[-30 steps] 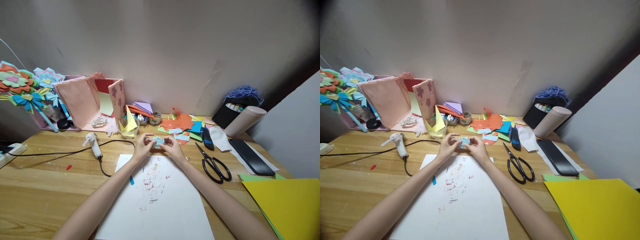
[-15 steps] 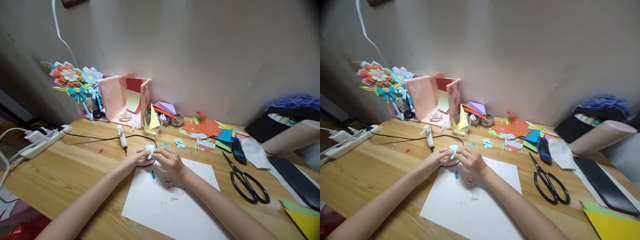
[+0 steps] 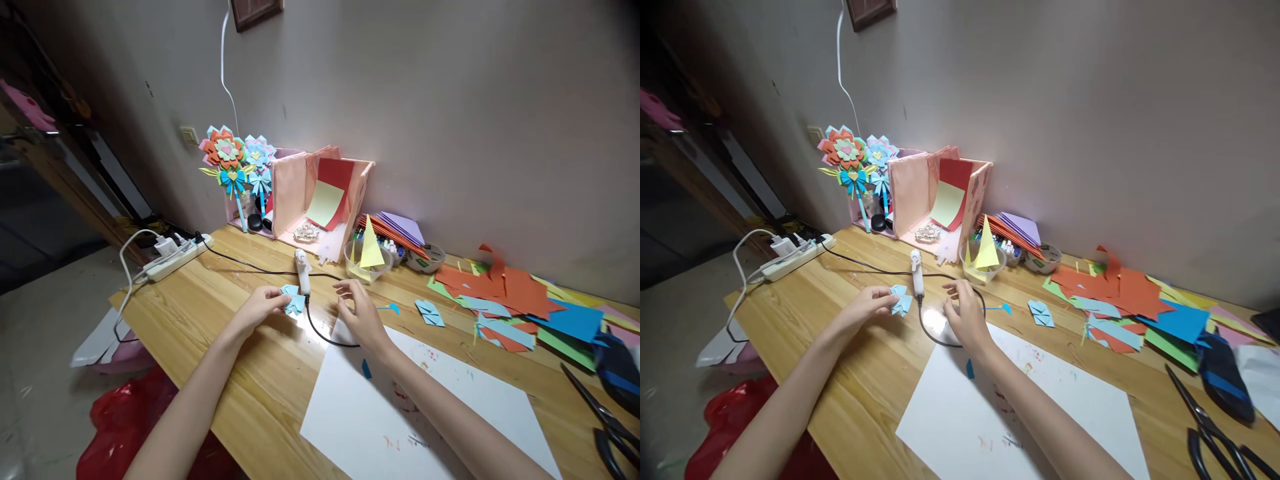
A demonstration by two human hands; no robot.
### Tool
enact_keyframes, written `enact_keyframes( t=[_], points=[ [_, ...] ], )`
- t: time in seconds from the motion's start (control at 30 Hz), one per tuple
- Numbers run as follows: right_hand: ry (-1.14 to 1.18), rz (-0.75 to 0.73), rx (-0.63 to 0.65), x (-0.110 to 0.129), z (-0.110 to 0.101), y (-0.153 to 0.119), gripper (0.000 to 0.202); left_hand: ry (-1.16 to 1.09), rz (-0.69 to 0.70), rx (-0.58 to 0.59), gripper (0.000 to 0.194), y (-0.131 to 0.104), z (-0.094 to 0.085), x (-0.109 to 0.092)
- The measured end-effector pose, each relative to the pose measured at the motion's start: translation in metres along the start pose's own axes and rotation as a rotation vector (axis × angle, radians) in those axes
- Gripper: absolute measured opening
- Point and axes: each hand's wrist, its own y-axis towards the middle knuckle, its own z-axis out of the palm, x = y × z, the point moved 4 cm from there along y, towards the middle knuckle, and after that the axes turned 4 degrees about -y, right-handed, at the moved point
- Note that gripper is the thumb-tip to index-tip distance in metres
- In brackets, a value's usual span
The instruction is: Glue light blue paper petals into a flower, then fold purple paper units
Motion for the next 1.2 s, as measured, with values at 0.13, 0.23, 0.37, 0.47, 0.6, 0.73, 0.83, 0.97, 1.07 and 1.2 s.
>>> enact_keyframes(
  t=[0.13, 0.23, 0.37, 0.47, 0.6, 0.73, 0.83, 0.97, 1.07, 1.2],
  points=[
    [0.026, 0.128, 0.087, -0.003, 0.029, 0.023, 0.02, -0.004, 0.021, -0.11, 0.03, 0.004, -0.012, 0.002],
    [-0.049, 0.158, 0.053, -0.003, 0.052, 0.041, 0.034, 0.057, 0.056, -0.163, 0.032, 0.01, -0.019, 0.01],
    [-0.097, 0.214, 0.119, -0.003, 0.079, 0.06, 0.02, 0.126, 0.043, -0.209, 0.032, 0.014, -0.028, 0.016],
    [-0.112, 0.208, 0.134, 0.0, 0.072, 0.068, 0.01, 0.156, 0.063, -0.301, 0.029, 0.015, -0.032, 0.015],
    [-0.087, 0.098, 0.088, 0.006, 0.022, 0.057, 0.016, 0.159, 0.095, -0.246, 0.025, 0.018, -0.012, 0.019],
    [-0.057, 0.062, 0.139, 0.005, -0.023, 0.016, 0.02, 0.217, 0.155, -0.159, 0.021, 0.018, 0.015, 0.033],
    [-0.015, 0.125, 0.12, -0.001, -0.033, -0.015, 0.026, 0.305, 0.201, -0.266, 0.025, 0.016, 0.019, 0.04],
    [0.087, 0.15, 0.13, -0.004, -0.017, -0.032, 0.028, 0.457, 0.259, -0.375, 0.03, 0.01, 0.017, 0.035],
    [0.166, 0.154, 0.155, -0.007, -0.003, -0.032, 0.027, 0.56, 0.287, -0.372, 0.034, 0.007, 0.017, 0.029],
    [0.196, 0.187, 0.201, -0.011, 0.004, -0.034, 0.029, 0.632, 0.315, -0.361, 0.04, 0.005, 0.019, 0.025]
  ],
)
